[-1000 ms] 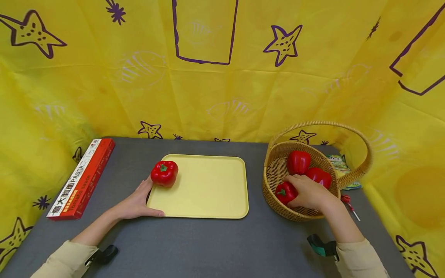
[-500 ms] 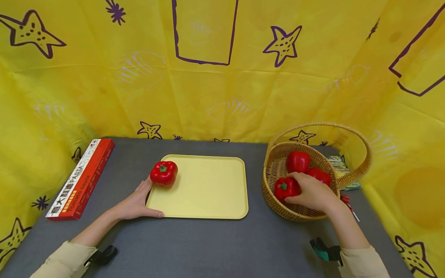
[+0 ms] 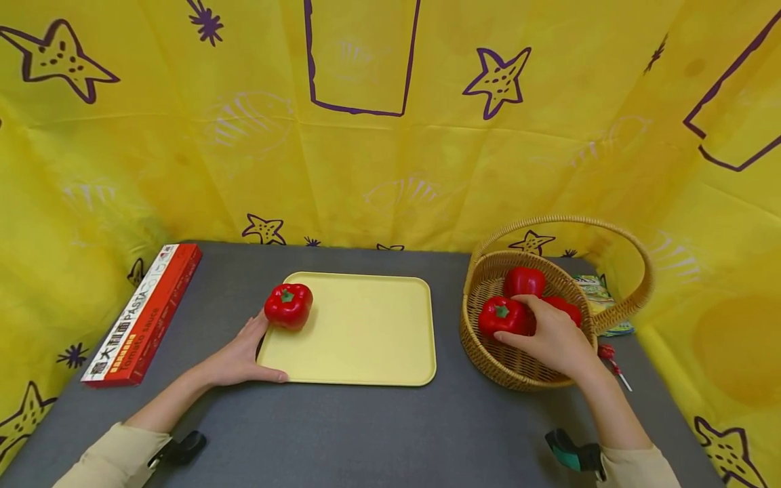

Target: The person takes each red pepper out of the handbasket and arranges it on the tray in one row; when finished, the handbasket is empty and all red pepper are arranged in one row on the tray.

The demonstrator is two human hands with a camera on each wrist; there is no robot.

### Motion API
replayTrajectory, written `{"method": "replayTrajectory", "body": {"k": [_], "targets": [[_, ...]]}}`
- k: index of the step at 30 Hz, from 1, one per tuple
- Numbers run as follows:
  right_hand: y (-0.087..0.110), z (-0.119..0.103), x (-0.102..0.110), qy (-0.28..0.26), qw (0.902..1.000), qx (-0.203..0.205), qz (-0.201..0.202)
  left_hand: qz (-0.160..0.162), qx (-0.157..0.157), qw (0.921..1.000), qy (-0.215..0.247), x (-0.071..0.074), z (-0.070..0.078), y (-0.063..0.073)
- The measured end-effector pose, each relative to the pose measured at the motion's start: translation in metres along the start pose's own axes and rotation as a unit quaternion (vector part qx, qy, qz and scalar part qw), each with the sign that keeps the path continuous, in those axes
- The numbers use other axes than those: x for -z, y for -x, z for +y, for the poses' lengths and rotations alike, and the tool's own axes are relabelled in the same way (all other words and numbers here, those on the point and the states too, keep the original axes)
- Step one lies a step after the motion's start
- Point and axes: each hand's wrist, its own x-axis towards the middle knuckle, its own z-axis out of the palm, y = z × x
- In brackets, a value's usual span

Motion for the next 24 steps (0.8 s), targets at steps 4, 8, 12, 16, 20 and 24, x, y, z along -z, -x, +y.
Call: {"method": "replayTrajectory", "body": {"k": [4, 8, 12, 16, 20, 24], "targets": [[0.0, -0.003, 0.0, -0.011, 0.9994, -0.02, 0.027, 0.0, -0.001, 1.0, -0.001, -0.001, -0.001, 0.0], [0.0, -0.007, 0.002, -0.037, 0.998, -0.034, 0.04, 0.0, -0.001, 1.0, -0.001, -0.001, 0.0, 0.0], [0.001, -0.011, 0.003, -0.071, 0.9956, -0.049, 0.035, 0.002, -0.001, 1.0, -0.002, 0.0, 0.0, 0.001], [0.0, -0.015, 0.005, -0.097, 0.9934, -0.054, 0.03, 0.003, -0.001, 1.0, -0.003, 0.0, 0.0, 0.001], [-0.001, -0.02, 0.007, -0.107, 0.9923, -0.054, 0.03, 0.002, 0.0, 1.0, -0.004, 0.0, -0.001, 0.001], [-0.002, -0.026, 0.01, -0.112, 0.9919, -0.052, 0.029, 0.001, 0.0, 1.0, -0.003, 0.0, -0.001, 0.0]]}}
